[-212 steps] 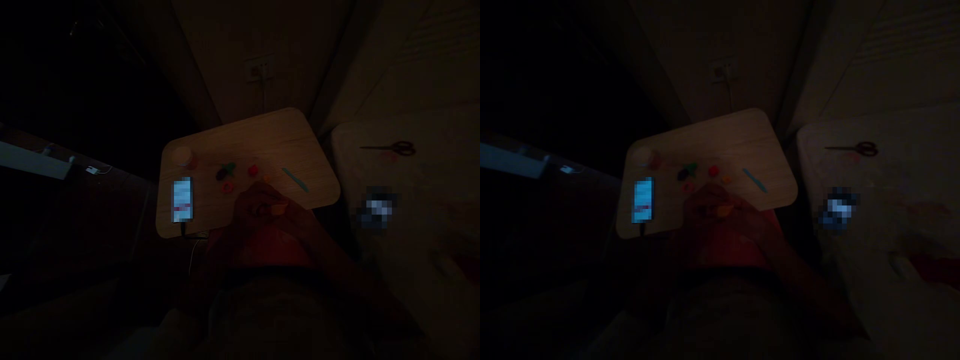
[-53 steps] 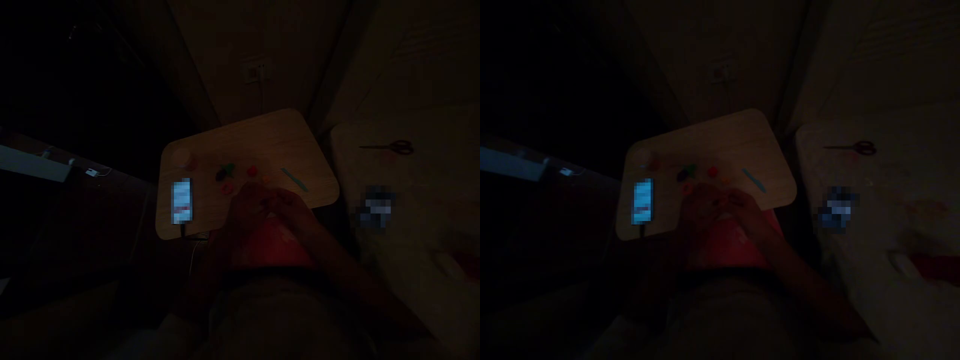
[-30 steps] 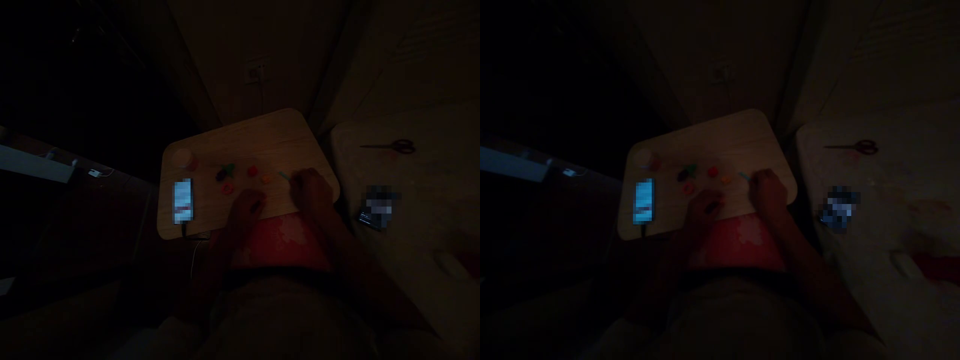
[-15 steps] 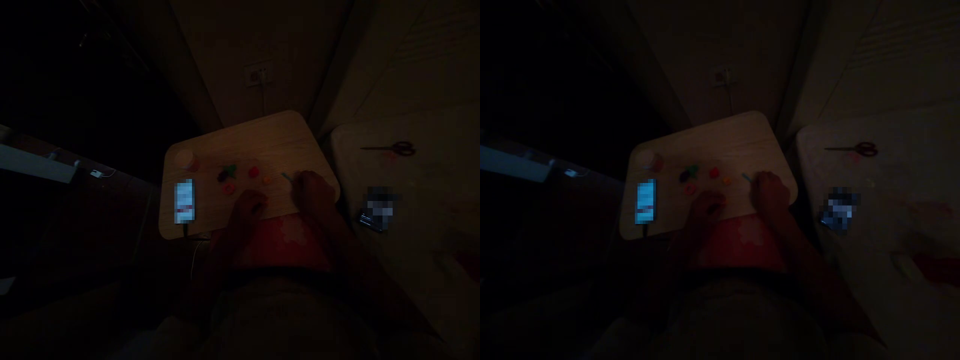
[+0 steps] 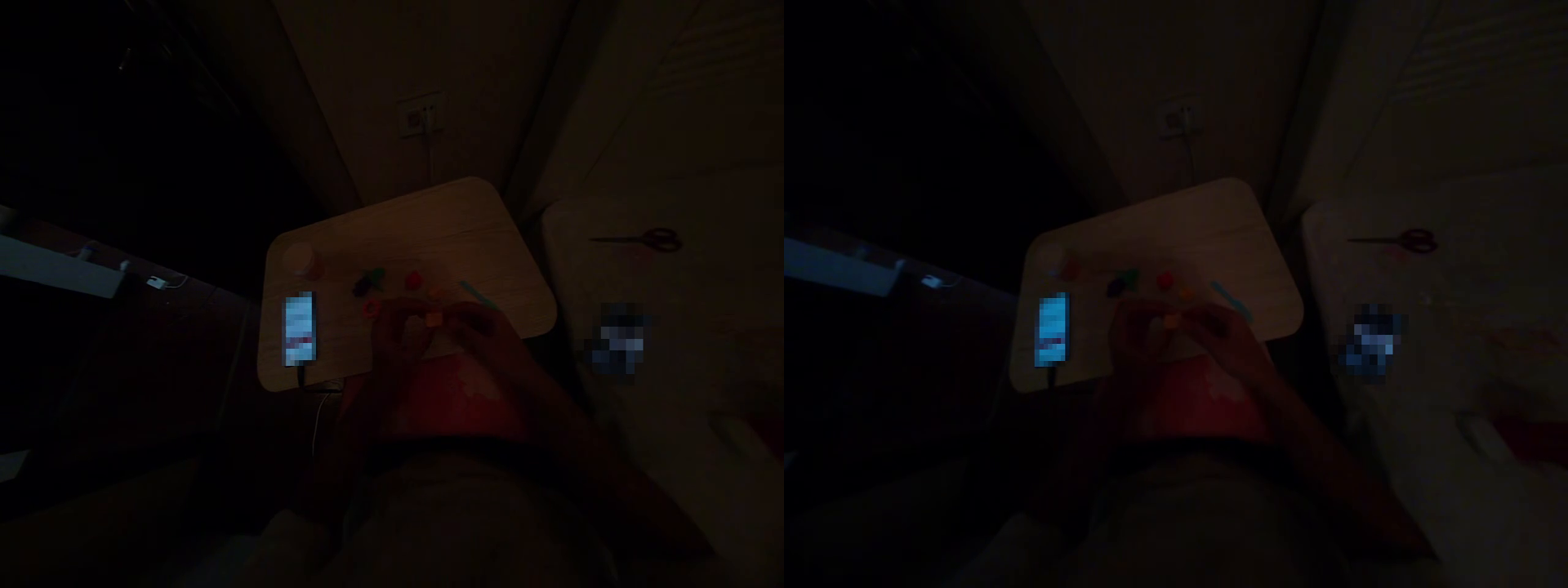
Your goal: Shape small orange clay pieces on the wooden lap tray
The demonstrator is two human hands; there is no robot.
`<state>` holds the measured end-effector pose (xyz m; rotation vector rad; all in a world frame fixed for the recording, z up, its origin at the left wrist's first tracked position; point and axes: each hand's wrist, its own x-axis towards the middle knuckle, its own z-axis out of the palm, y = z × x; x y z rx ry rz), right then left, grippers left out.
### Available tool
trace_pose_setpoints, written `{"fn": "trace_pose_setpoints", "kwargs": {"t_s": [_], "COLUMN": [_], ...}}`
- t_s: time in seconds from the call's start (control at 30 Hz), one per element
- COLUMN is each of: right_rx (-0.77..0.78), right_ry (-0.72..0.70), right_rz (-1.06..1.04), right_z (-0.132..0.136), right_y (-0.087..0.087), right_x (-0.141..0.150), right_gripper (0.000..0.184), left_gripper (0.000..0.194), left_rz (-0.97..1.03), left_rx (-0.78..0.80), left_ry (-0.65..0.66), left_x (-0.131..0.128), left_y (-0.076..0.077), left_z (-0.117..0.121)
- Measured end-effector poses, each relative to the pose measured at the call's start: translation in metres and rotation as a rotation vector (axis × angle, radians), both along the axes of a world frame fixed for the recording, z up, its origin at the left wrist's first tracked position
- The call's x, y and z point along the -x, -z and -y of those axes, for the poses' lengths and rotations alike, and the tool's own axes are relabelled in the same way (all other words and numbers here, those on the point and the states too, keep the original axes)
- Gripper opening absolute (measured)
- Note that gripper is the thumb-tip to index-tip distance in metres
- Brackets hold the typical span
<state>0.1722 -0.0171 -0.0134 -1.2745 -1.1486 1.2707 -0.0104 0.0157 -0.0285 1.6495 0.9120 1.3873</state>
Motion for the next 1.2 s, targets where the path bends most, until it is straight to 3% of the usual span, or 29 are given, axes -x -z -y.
{"fn": "trace_pose_setpoints", "kwargs": {"t_s": [0.1, 0.23, 0.53, 0.83, 1.2], "right_rx": [0.085, 0.128, 0.186, 0.118, 0.132], "right_ry": [-0.119, -0.096, -0.084, -0.16, -0.148], "right_rz": [-0.255, -0.34, -0.384, -0.354, -0.399], "right_z": [0.003, 0.002, 0.002, -0.001, -0.002], "right_y": [-0.002, -0.003, -0.005, 0.004, 0.008], "right_x": [0.011, 0.013, 0.014, 0.011, 0.011], "right_gripper": [0.033, 0.033, 0.033, 0.027, 0.023], "left_gripper": [0.029, 0.026, 0.036, 0.019, 0.015], "left_rz": [-0.048, -0.134, -0.251, -0.482, -0.56], "left_rx": [-0.03, -0.106, -0.174, -0.398, -0.439], "left_ry": [-0.014, -0.006, 0.001, 0.014, 0.006], "left_x": [-0.003, 0.001, 0.008, 0.008, 0.005], "left_y": [-0.003, -0.007, -0.01, -0.014, -0.017], "left_z": [-0.001, -0.003, -0.004, -0.008, -0.004]}}
